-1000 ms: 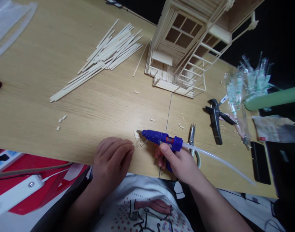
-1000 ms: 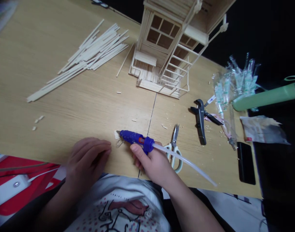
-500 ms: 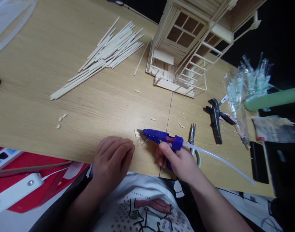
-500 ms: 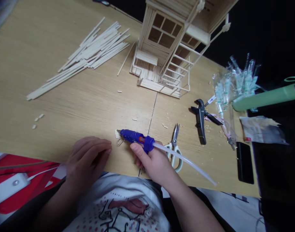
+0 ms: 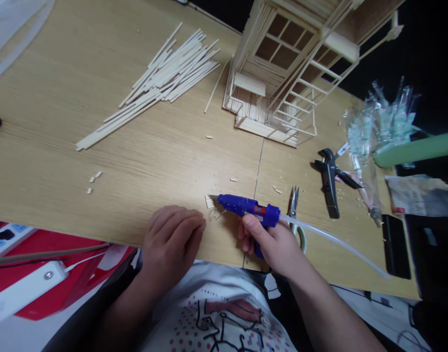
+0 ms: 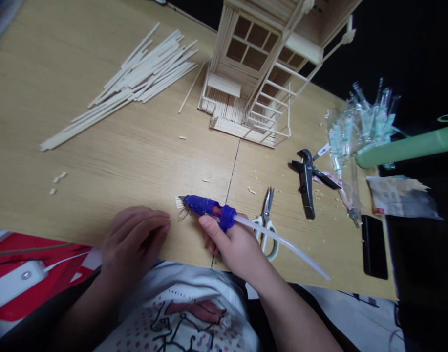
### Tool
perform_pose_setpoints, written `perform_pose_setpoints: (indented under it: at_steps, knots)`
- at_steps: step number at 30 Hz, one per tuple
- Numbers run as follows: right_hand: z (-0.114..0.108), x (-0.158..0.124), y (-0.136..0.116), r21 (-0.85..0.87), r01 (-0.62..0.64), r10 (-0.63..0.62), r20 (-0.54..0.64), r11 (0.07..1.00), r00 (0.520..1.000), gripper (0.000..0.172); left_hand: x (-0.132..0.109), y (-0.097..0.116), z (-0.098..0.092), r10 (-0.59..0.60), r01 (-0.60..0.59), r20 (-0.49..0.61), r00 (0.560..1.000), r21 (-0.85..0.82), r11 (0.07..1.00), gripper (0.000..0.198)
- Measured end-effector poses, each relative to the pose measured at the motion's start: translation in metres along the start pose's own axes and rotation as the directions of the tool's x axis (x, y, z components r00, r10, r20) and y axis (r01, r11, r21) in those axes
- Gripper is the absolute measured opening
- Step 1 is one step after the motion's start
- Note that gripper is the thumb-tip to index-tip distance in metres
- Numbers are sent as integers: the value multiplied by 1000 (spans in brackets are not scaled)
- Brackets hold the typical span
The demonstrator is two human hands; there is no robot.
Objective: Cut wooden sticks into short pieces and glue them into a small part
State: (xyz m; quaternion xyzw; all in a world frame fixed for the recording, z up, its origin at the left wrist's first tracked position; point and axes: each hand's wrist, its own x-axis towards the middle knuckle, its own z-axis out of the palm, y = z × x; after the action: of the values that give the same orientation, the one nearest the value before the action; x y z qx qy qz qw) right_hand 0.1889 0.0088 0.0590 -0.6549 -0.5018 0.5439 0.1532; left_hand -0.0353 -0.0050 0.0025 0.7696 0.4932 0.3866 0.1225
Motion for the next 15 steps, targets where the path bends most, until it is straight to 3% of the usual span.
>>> perform_pose_setpoints:
  at_steps: [15]
  knots:
    - [-3, -11, 4, -22, 36, -36, 11, 999, 999, 65, 0, 0, 2, -12, 12, -7, 1000, -10, 1000, 17]
